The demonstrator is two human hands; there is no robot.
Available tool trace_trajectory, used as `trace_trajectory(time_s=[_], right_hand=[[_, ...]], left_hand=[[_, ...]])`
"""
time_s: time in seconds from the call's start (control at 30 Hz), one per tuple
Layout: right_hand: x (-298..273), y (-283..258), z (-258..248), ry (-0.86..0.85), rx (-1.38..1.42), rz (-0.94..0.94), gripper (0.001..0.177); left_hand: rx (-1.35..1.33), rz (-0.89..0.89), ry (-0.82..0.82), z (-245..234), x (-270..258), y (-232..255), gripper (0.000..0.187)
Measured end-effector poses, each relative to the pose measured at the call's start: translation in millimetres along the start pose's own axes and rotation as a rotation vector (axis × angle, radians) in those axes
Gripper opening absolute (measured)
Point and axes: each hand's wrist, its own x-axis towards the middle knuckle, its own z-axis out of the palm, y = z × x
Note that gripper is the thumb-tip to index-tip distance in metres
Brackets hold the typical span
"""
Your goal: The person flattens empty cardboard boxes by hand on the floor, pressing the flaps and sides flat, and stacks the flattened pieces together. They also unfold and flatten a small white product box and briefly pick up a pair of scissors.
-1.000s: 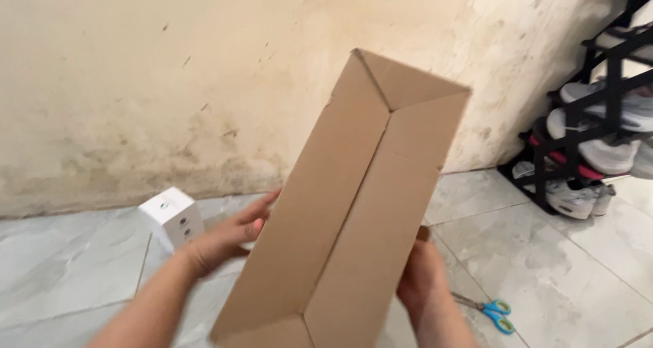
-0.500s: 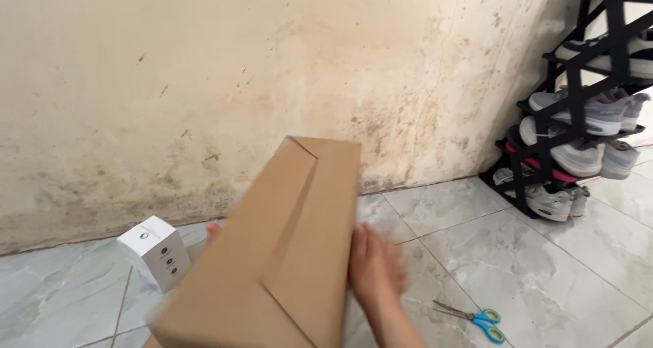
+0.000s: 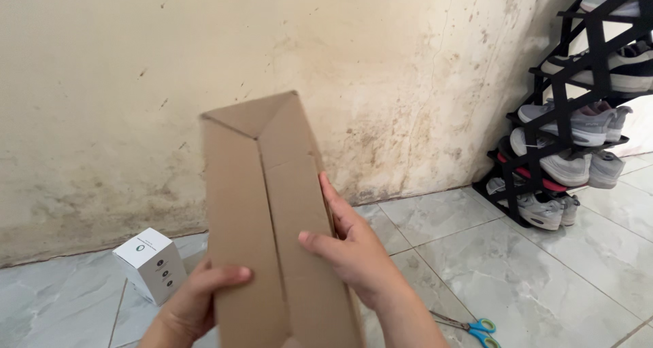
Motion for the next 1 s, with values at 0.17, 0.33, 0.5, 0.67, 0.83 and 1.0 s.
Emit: trace_trajectory(time_s=[0.17,0.33,0.5,0.67,0.83,1.0], right_hand=[[9.5,2.3,-3.7,0.087,-0.341,-0.243,0.081],[-6.2,-3.1,18.6,0.321,-0.952,-0.007,0.115],[-18.0,-9.3,47.4,0.42,-1.234,0.327,0.18],[-18.1,-12.8,49.5,0.382,-1.251,0.316,0.175],[-11.8,-1.4,41.4,0.279,-1.422,0.235,0.167],[-7.9,22.5,36.1,0.317,-1.484,-0.123,0.142]], left_hand=[[0.048,0.283,0.17,38.7,-3.6,-20.5,0.113],[0.133,0.506,0.204,62.6,5.3,-46.4,0.143],[0.308,0.784,-0.003,72.8,18.1,-75.8,0.143],[0.395,0.73,-0.058,58.1,15.7,-80.8,0.15],[0.175,0.559,-0.033,45.6,9.8,-63.7,0.151],[0.133,0.502,0.025,55.9,12.3,-49.5,0.15]])
